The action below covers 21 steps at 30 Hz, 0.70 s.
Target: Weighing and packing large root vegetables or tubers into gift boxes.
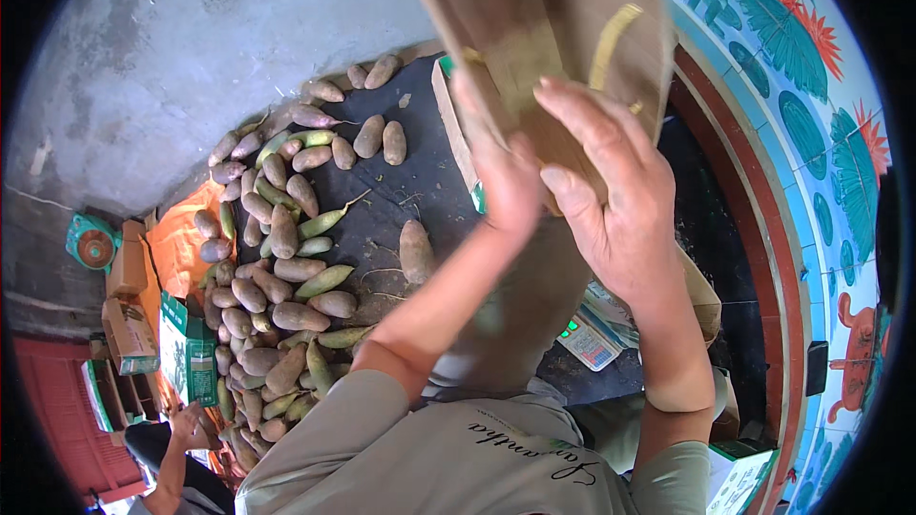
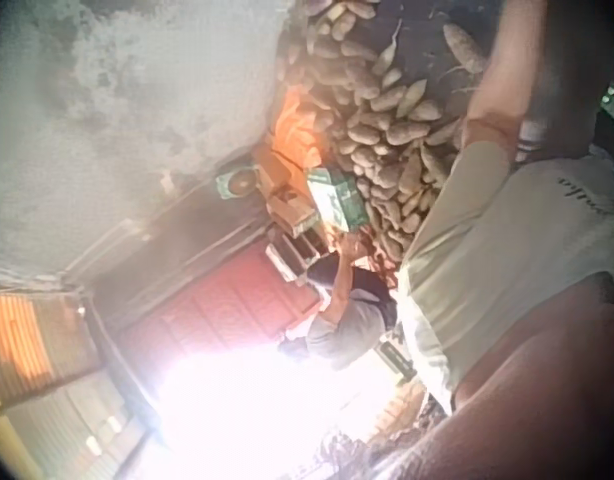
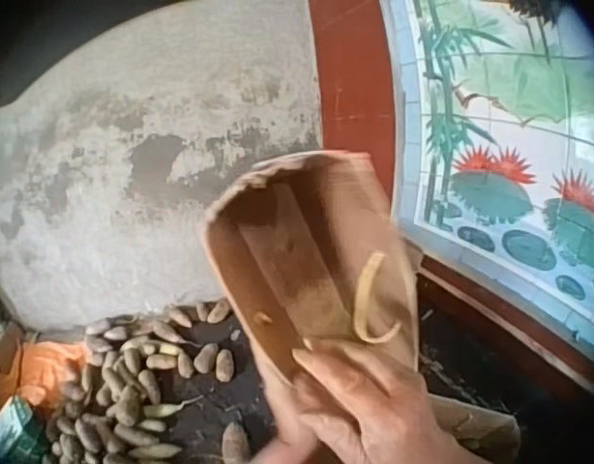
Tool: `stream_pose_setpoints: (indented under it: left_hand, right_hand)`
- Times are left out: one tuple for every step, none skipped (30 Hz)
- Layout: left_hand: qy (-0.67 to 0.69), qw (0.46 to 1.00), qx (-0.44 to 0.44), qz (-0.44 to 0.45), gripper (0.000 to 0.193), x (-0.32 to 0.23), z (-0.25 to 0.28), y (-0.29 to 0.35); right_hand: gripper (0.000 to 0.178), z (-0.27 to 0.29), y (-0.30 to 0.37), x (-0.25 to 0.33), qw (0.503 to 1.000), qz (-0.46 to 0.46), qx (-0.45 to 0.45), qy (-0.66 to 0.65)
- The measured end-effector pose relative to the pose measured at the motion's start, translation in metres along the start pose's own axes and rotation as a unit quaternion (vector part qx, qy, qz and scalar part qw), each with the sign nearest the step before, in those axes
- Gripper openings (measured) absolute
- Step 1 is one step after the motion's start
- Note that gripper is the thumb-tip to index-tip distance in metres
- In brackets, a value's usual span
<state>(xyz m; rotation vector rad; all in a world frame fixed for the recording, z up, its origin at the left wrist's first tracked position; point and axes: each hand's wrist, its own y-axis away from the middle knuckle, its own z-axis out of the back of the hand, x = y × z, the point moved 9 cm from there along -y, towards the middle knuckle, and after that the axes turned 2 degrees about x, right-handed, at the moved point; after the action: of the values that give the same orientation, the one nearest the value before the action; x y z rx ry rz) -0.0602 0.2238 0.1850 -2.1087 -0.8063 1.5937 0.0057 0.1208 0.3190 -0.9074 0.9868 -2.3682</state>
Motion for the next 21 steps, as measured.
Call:
stream_pose_setpoints:
  left_hand:
    - [-0.01, 0.997, 0.045, 0.059, 0.058, 0.022, 0.013, -0.014]
    - [0.003, 0.995, 0.041, 0.086, 0.06, 0.035, 0.022, -0.025]
    - [0.008, 0.993, 0.034, 0.11, 0.062, 0.047, 0.034, -0.037]
    - [0.06, 0.983, 0.021, 0.172, 0.055, 0.065, 0.038, -0.045]
    - [0.114, 0.965, 0.013, 0.235, 0.048, 0.081, 0.036, -0.049]
    - [0.126, 0.947, 0.014, 0.295, 0.047, 0.089, 0.04, -0.052]
    - [0.137, 0.925, 0.015, 0.354, 0.046, 0.096, 0.042, -0.053]
    - [0.14, 0.902, -0.001, 0.409, 0.043, 0.107, 0.044, -0.052]
    - [0.139, 0.902, 0.001, 0.409, 0.043, 0.118, 0.05, -0.06]
    - [0.103, 0.894, 0.008, 0.436, 0.042, 0.138, 0.059, -0.062]
    - [0.069, 0.883, 0.017, 0.465, 0.041, 0.154, 0.063, -0.062]
    - [0.077, 0.872, 0.054, 0.48, 0.04, 0.156, 0.052, -0.063]
    - [0.079, 0.87, 0.059, 0.483, 0.04, 0.157, 0.044, -0.066]
    - [0.055, 0.859, 0.076, 0.503, 0.039, 0.153, 0.031, -0.067]
    - [0.028, 0.849, 0.089, 0.52, 0.038, 0.152, 0.026, -0.068]
    - [0.009, 0.841, 0.101, 0.532, 0.039, 0.158, 0.022, -0.071]
    - [0.008, 0.84, 0.105, 0.532, 0.039, 0.164, 0.019, -0.077]
    - [-0.018, 0.831, 0.094, 0.549, 0.039, 0.176, 0.022, -0.08]
    - [-0.045, 0.82, 0.084, 0.564, 0.04, 0.186, 0.027, -0.081]
    - [-0.029, 0.813, 0.081, 0.576, 0.04, 0.191, 0.023, -0.079]
    - [-0.03, 0.811, 0.09, 0.578, 0.04, 0.193, 0.02, -0.078]
  right_hand:
    - [0.032, -0.001, 0.009, -0.003, 0.998, 0.003, 0.031, 0.053]
    - [0.032, 0.004, 0.017, -0.006, 0.998, -0.02, 0.033, 0.05]
    - [0.032, 0.005, 0.025, -0.007, 0.998, -0.018, 0.032, 0.044]
    - [0.032, 0.013, 0.035, -0.012, 0.997, -0.042, 0.017, 0.056]
    - [0.033, 0.023, 0.046, -0.015, 0.995, -0.067, 0.0, 0.073]
    - [0.033, 0.028, 0.056, -0.017, 0.995, -0.071, -0.002, 0.075]
    - [0.03, 0.031, 0.068, -0.024, 0.992, -0.107, 0.003, 0.07]
    - [0.028, 0.036, 0.081, -0.029, 0.987, -0.143, 0.008, 0.067]
    - [0.028, 0.039, 0.091, -0.029, 0.987, -0.143, 0.006, 0.066]
    - [0.026, 0.039, 0.103, -0.033, 0.984, -0.165, 0.017, 0.063]
    - [0.025, 0.04, 0.116, -0.039, 0.98, -0.189, 0.028, 0.062]
    - [0.025, 0.044, 0.129, -0.041, 0.978, -0.193, 0.025, 0.067]
    - [0.024, 0.048, 0.142, -0.047, 0.972, -0.222, 0.03, 0.072]
    - [0.023, 0.052, 0.157, -0.053, 0.964, -0.253, 0.033, 0.078]
    - [0.023, 0.055, 0.165, -0.054, 0.963, -0.257, 0.032, 0.08]
    - [0.022, 0.059, 0.175, -0.057, 0.955, -0.285, 0.025, 0.082]
    - [0.022, 0.062, 0.183, -0.06, 0.946, -0.312, 0.017, 0.083]
    - [0.022, 0.064, 0.189, -0.059, 0.946, -0.314, 0.014, 0.083]
    - [0.021, 0.067, 0.196, -0.06, 0.941, -0.326, 0.003, 0.088]
    - [0.02, 0.072, 0.204, -0.063, 0.935, -0.34, -0.01, 0.098]
    - [0.02, 0.075, 0.21, -0.064, 0.933, -0.346, -0.015, 0.102]
